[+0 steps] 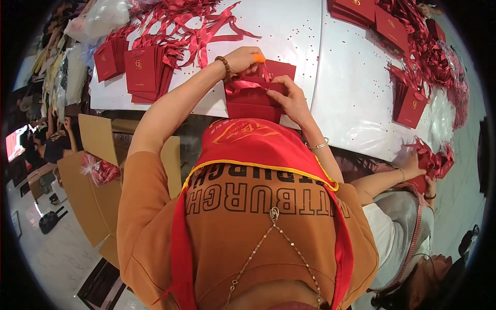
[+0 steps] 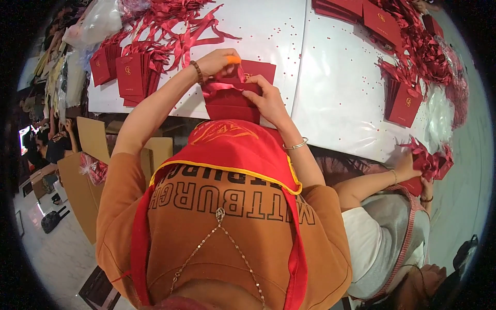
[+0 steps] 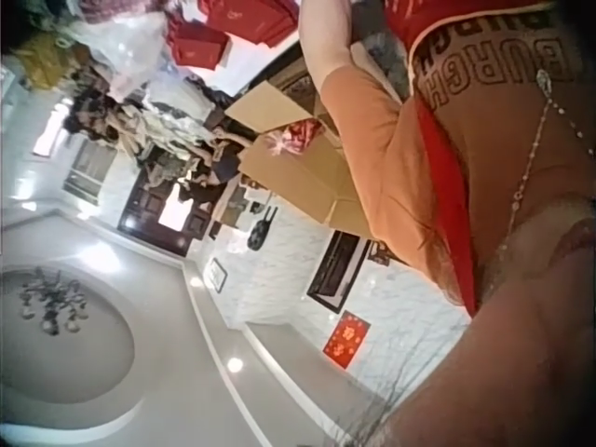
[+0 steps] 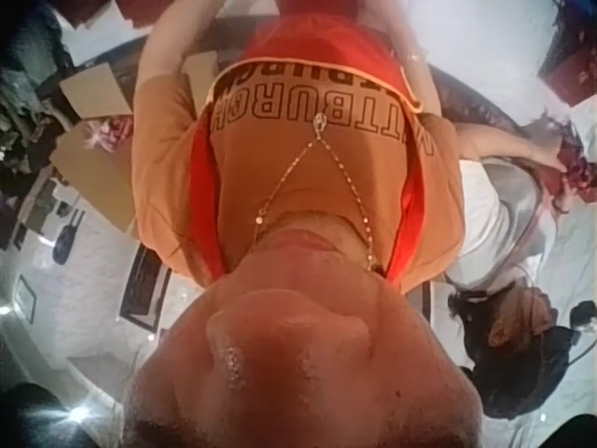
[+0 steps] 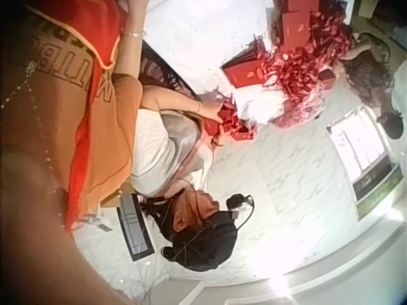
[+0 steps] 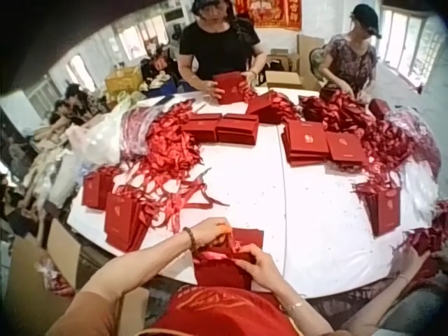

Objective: Tie ribbons onto small red gift bags to complete their assembly.

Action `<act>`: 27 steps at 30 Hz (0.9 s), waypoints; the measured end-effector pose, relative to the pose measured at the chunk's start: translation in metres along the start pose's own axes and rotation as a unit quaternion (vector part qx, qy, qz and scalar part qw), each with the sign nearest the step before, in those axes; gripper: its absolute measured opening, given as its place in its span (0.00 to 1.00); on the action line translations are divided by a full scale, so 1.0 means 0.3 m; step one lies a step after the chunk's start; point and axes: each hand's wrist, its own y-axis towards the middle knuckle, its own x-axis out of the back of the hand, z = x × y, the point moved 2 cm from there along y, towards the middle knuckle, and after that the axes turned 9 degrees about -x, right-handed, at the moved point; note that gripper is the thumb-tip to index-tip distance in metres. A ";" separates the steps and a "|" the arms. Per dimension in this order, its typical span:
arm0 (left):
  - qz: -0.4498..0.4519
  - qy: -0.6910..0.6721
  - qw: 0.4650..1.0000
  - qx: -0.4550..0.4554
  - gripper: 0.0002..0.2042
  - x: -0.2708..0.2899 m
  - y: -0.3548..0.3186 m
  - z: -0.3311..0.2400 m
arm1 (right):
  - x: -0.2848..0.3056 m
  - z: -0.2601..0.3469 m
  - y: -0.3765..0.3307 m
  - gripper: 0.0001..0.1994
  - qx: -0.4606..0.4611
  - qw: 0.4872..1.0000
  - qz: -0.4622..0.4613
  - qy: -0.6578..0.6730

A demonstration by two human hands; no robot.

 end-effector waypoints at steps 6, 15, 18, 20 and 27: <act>-0.156 -0.158 0.969 -0.108 0.06 0.062 0.072 -0.041 | 0.010 0.049 -0.009 0.11 -0.011 0.998 0.035 -0.052; -0.080 -0.409 0.894 -0.168 0.15 0.111 0.028 0.100 | 0.036 0.032 0.008 0.10 0.011 0.965 0.100 0.243; 0.042 -0.186 0.938 -0.290 0.18 -0.093 -0.066 0.126 | 0.035 0.055 0.032 0.09 0.033 0.960 0.093 0.261; 0.037 -0.117 0.928 -0.351 0.18 -0.153 -0.092 0.108 | 0.041 0.063 0.046 0.09 0.027 0.958 0.115 0.263; -0.214 -0.308 0.920 -0.116 0.11 -0.082 0.003 0.207 | 0.094 0.004 0.085 0.09 -0.032 0.941 -0.027 0.334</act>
